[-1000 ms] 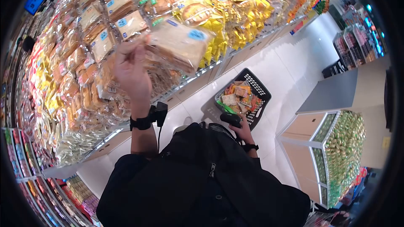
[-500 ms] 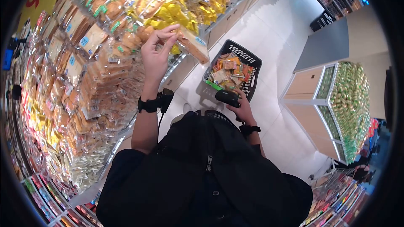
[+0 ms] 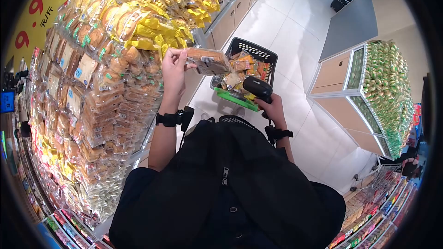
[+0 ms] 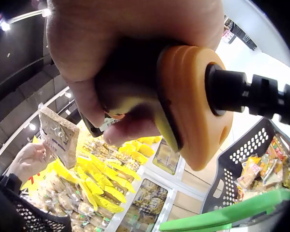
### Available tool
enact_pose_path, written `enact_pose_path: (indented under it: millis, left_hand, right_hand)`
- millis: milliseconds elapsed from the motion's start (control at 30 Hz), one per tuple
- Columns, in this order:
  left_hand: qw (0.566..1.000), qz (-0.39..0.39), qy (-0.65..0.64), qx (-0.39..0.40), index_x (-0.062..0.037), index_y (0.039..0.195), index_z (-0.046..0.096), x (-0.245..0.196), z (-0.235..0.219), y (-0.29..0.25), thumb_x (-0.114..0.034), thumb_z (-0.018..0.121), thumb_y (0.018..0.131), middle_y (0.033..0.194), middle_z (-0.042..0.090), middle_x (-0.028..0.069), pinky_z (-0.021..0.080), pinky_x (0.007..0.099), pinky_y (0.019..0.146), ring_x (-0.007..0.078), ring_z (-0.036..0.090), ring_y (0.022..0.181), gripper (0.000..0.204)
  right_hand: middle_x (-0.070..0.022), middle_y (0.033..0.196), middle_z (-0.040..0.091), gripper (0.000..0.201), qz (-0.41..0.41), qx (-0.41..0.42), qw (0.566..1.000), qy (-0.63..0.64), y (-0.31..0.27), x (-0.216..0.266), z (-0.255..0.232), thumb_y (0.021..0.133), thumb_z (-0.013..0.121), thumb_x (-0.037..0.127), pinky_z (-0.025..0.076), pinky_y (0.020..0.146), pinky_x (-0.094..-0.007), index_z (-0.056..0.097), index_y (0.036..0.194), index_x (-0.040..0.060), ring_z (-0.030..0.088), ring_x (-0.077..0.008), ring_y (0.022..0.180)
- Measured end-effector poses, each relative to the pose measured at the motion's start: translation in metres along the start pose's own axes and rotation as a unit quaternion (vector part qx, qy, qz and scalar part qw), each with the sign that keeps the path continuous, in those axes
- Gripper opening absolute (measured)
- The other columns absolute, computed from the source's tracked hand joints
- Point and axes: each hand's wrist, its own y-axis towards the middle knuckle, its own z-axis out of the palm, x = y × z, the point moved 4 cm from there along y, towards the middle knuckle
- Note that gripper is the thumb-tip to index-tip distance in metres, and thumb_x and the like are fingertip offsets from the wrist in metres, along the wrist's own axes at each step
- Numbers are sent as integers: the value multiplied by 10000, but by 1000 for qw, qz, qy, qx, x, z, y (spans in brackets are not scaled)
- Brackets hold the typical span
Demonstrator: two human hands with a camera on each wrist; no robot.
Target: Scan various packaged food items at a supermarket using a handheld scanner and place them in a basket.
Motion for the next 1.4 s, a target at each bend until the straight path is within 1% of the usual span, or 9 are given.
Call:
enact_pose_path:
  millis: [100, 233, 400, 600, 667, 800, 1033, 1200, 1400]
  left_hand:
    - [999, -21, -17, -21, -30, 978, 525, 14, -5, -4, -107, 573, 1025, 1011, 649, 101, 605, 278, 651, 118, 640, 838, 103]
    - [998, 5, 40, -38, -13, 963, 533, 12, 3, -15, -95, 593, 1011, 983, 639, 94, 624, 287, 653, 112, 637, 840, 112]
    - [982, 54, 172, -47, 9, 909, 539, 10, 25, -26, -70, 605, 994, 974, 653, 110, 641, 293, 657, 106, 624, 805, 133]
    - [965, 35, 260, -23, 4, 853, 500, 27, 35, -33, -71, 604, 994, 977, 718, 145, 521, 242, 501, 71, 582, 619, 189]
    - [948, 32, 316, -4, -21, 854, 455, 35, 37, -36, -107, 601, 1009, 1106, 706, 183, 473, 226, 467, 52, 539, 536, 229]
    - [950, 2, 312, -6, -19, 855, 439, 33, 51, -41, -121, 583, 1020, 1099, 702, 167, 495, 237, 461, 60, 567, 580, 241]
    - [981, -47, 178, 55, 2, 850, 434, 54, 67, -44, -72, 533, 1026, 1221, 606, 188, 623, 285, 647, 116, 655, 740, 215]
    - [985, -95, 112, 94, 4, 803, 456, 59, 78, -55, -65, 536, 1022, 1283, 553, 199, 633, 297, 735, 136, 675, 775, 243]
    - [974, -92, 137, 155, 7, 766, 471, 52, 78, -64, -58, 550, 1013, 1309, 534, 200, 631, 291, 764, 163, 712, 842, 268]
  right_hand:
    - [-49, 724, 685, 216, 45, 19, 999, 11, 5, 3, -14, 814, 771, 152, 487, 551, -278, 698, 930, -15, 614, -98, 588]
    - [-43, 718, 680, 197, 31, 42, 999, -2, 21, 3, -20, 821, 767, 156, 472, 529, -274, 693, 913, -2, 594, -88, 565]
    - [-68, 841, 726, 303, -36, 74, 997, -3, 33, 9, -21, 808, 785, 191, 524, 687, -311, 716, 1038, 6, 661, -133, 724]
    - [-116, 978, 758, 367, -52, 95, 993, -56, 33, 11, -29, 803, 787, 205, 534, 826, -343, 709, 1101, 5, 705, -187, 876]
    - [-116, 978, 758, 368, -50, 99, 992, -56, 29, 11, -36, 803, 786, 203, 534, 832, -340, 707, 1105, 7, 707, -186, 887]
    - [-112, 959, 758, 369, -65, 92, 992, -49, 27, 10, -45, 803, 786, 200, 536, 815, -340, 706, 1106, 6, 703, -182, 859]
    - [-101, 912, 745, 360, 13, 73, 997, -11, 21, 3, -47, 810, 779, 188, 532, 755, -331, 706, 1109, 2, 669, -153, 791]
    - [-83, 916, 746, 341, -22, 41, 998, 47, 17, 15, -40, 819, 768, 149, 528, 757, -317, 704, 1117, -3, 654, -121, 819]
    - [-79, 908, 745, 319, -60, 33, 992, 104, 4, 23, -18, 814, 776, 119, 526, 756, -312, 707, 1103, 2, 649, -110, 821]
